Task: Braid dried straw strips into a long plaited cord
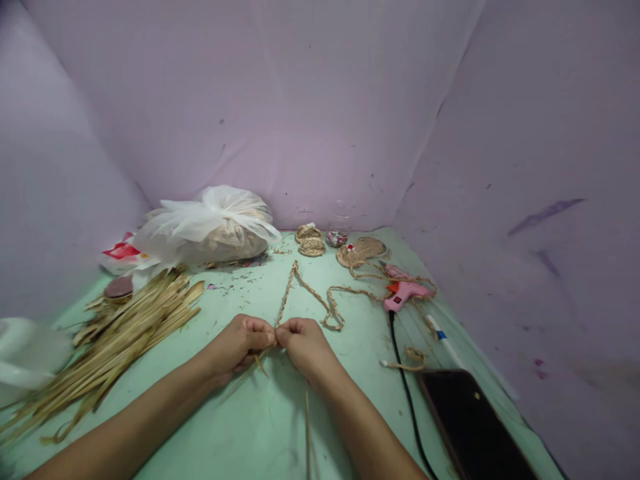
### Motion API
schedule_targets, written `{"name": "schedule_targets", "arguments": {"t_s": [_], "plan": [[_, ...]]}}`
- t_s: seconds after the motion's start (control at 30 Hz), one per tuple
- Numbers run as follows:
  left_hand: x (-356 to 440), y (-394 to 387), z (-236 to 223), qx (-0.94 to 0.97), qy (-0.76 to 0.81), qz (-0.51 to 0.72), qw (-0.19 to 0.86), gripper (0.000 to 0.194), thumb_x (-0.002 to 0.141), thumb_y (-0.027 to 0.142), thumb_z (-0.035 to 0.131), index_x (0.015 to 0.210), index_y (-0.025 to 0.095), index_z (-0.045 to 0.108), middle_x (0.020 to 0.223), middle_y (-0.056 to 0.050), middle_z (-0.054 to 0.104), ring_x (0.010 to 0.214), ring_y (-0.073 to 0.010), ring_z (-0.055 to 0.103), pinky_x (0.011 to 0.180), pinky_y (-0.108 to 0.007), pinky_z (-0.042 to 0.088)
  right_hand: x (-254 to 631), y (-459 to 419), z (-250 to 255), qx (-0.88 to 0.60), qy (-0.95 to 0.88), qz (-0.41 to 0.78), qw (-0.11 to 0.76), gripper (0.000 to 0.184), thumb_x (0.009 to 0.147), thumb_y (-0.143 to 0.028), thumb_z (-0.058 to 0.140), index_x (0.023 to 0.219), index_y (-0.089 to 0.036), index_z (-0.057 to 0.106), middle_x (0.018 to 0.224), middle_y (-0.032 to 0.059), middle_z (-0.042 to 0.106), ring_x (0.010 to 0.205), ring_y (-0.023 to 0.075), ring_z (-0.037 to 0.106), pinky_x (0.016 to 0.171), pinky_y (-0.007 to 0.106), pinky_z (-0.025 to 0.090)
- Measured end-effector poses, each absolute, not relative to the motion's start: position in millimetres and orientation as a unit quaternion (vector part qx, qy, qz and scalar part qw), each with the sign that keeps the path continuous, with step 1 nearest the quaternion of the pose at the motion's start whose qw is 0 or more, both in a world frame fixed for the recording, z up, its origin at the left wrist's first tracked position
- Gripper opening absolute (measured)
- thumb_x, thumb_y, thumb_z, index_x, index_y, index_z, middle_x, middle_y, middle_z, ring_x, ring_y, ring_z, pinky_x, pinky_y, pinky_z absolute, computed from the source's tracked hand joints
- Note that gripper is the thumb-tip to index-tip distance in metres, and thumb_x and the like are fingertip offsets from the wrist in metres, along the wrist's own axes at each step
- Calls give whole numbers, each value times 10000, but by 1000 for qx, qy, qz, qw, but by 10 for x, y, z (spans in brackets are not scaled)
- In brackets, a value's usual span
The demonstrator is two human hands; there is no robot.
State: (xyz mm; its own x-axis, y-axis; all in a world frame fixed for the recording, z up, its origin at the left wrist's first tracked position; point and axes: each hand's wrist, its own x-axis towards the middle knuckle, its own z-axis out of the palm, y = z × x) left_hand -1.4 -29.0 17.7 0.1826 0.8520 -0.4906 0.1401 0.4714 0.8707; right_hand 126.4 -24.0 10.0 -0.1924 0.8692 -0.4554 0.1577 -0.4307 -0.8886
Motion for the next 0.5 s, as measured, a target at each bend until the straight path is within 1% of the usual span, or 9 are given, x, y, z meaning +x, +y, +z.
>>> {"name": "schedule_targets", "arguments": {"t_s": [0.1, 0.17, 0.33, 0.43, 0.5], "plan": [[-15, -276, 189, 454, 578, 265, 624, 105, 556, 227, 511, 542, 128, 542, 322, 88, 284, 314, -24, 167, 358, -197, 93, 1308, -229, 92, -546, -462, 633, 294, 116, 642, -206, 530, 554, -130, 520, 467, -40, 472, 364, 22, 258, 374, 187, 151], [-22, -265, 188, 472, 575, 258, 616, 105, 552, 211, 500, 535, 121, 551, 326, 86, 280, 327, -26, 169, 370, -200, 100, 1317, -221, 68, -537, -464, 638, 297, 115, 627, -215, 543, 553, -127, 537, 478, -30, 501, 370, 25, 268, 385, 193, 158], [-35, -258, 140, 513, 579, 257, 579, 104, 540, 186, 488, 482, 116, 539, 353, 66, 306, 372, -37, 206, 399, -209, 139, 1286, -220, -8, -540, -471, 619, 322, 116, 609, -214, 549, 532, -130, 530, 436, -34, 494, 376, 35, 278, 403, 200, 181], [-50, -266, 106, 533, 626, 238, 516, 116, 539, 192, 489, 448, 124, 511, 364, 56, 313, 385, -46, 238, 408, -210, 171, 1259, -233, -46, -555, -478, 595, 330, 107, 613, -193, 531, 525, -134, 517, 430, -34, 487, 388, 42, 305, 412, 198, 199], [-65, -278, 110, 554, 651, 228, 465, 117, 550, 204, 494, 476, 123, 534, 394, 34, 384, 407, -63, 305, 422, -209, 216, 1246, -243, -64, -560, -485, 586, 327, 97, 618, -187, 517, 535, -136, 518, 436, -30, 496, 389, 47, 319, 414, 198, 208]]}}
